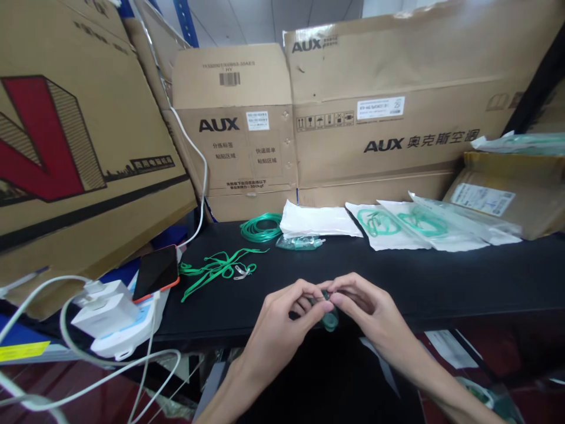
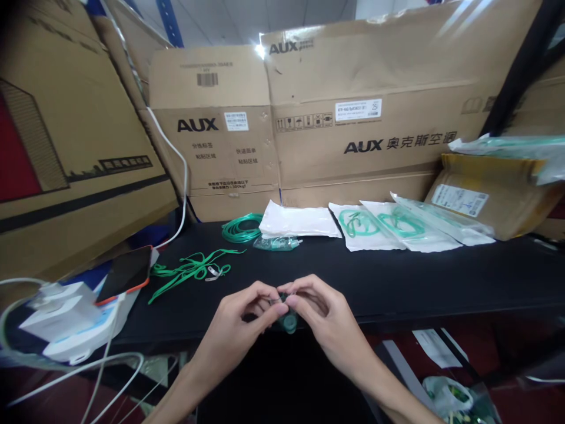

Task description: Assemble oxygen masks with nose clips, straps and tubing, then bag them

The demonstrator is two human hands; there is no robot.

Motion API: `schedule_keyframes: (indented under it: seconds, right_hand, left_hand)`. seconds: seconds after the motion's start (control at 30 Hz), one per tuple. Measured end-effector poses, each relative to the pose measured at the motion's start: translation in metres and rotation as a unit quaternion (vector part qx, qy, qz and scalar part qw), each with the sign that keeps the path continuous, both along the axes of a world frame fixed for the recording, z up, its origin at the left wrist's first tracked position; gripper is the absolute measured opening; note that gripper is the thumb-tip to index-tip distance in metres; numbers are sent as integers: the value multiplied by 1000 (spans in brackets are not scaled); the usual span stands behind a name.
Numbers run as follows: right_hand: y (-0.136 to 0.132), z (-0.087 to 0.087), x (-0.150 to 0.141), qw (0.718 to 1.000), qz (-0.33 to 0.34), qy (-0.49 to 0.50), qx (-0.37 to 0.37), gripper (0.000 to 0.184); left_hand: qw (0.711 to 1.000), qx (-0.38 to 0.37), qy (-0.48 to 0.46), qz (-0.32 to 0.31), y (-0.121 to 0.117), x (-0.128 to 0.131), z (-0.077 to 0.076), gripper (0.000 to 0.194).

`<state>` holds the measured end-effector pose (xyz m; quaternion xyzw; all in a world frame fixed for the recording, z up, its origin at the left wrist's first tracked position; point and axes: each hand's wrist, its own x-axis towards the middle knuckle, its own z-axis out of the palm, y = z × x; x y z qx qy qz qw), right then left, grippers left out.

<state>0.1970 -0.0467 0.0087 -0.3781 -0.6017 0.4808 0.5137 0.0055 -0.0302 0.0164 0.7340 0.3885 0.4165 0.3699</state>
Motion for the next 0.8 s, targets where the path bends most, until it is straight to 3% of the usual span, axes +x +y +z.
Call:
schedule_keyframes:
  seconds: [0.2, 0.4, 0.63, 0.8]
  right_hand:
    - [1, 1, 10, 994, 53, 80, -57, 17]
    - [-2, -3, 7, 991, 61, 94, -71, 21]
    - [1, 3, 7, 997, 43, 15, -68, 30]
    - [-2, 8, 8, 996, 16, 17, -85, 25]
  left_hand:
    - [999, 40, -12, -24, 0, 2, 0, 17]
    - [995, 92, 16, -31, -2, 1, 6, 7]
    - [993, -21, -101, -58, 7, -6, -2, 14]
    - [990, -63, -101, -71, 12, -8, -4, 12]
